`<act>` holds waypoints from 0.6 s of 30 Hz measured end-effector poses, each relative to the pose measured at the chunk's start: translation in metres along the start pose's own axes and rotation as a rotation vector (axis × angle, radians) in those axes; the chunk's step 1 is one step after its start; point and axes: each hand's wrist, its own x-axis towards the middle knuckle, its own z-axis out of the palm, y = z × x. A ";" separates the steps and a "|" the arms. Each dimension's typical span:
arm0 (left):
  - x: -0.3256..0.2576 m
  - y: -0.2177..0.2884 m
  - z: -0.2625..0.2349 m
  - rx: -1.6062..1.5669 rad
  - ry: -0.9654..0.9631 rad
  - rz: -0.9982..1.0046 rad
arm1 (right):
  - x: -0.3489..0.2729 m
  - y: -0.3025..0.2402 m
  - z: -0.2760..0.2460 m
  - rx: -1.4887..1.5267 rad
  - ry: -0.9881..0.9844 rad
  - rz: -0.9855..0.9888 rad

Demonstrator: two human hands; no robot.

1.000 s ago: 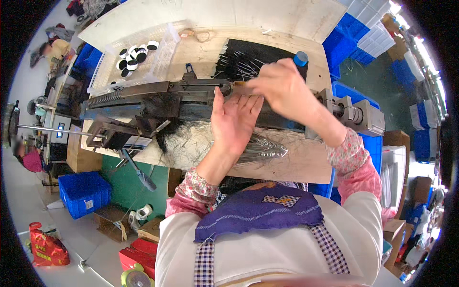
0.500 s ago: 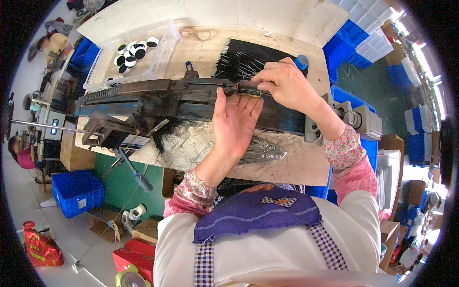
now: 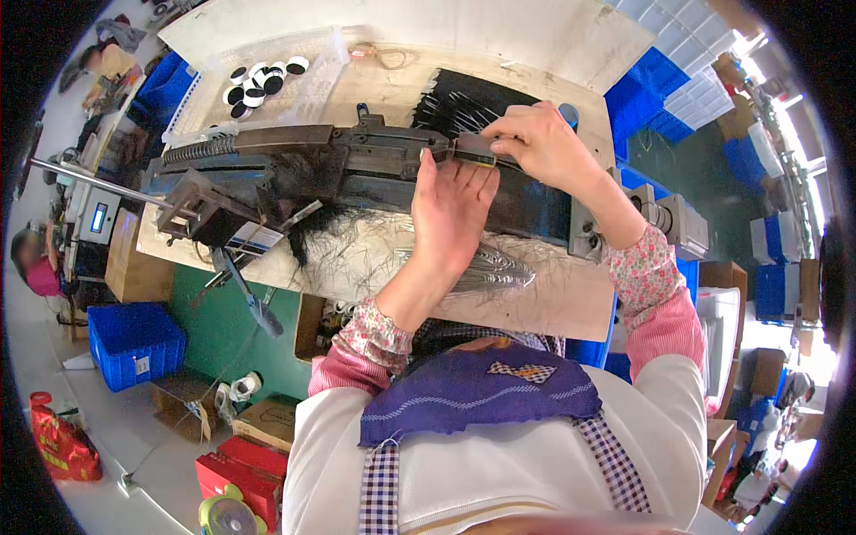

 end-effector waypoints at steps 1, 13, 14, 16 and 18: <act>0.001 0.001 0.000 -0.004 -0.004 0.006 | 0.001 0.000 0.000 0.020 0.011 -0.004; -0.006 0.000 0.008 -0.060 0.062 0.025 | -0.002 0.005 0.001 0.170 0.055 0.032; -0.005 0.001 0.007 -0.061 0.063 0.020 | -0.002 0.004 0.003 0.133 -0.014 0.033; -0.006 0.000 0.004 -0.055 0.072 0.035 | 0.001 0.000 0.004 0.090 -0.023 0.027; -0.004 0.003 0.004 -0.055 0.058 0.029 | 0.006 -0.005 -0.001 0.056 -0.054 0.023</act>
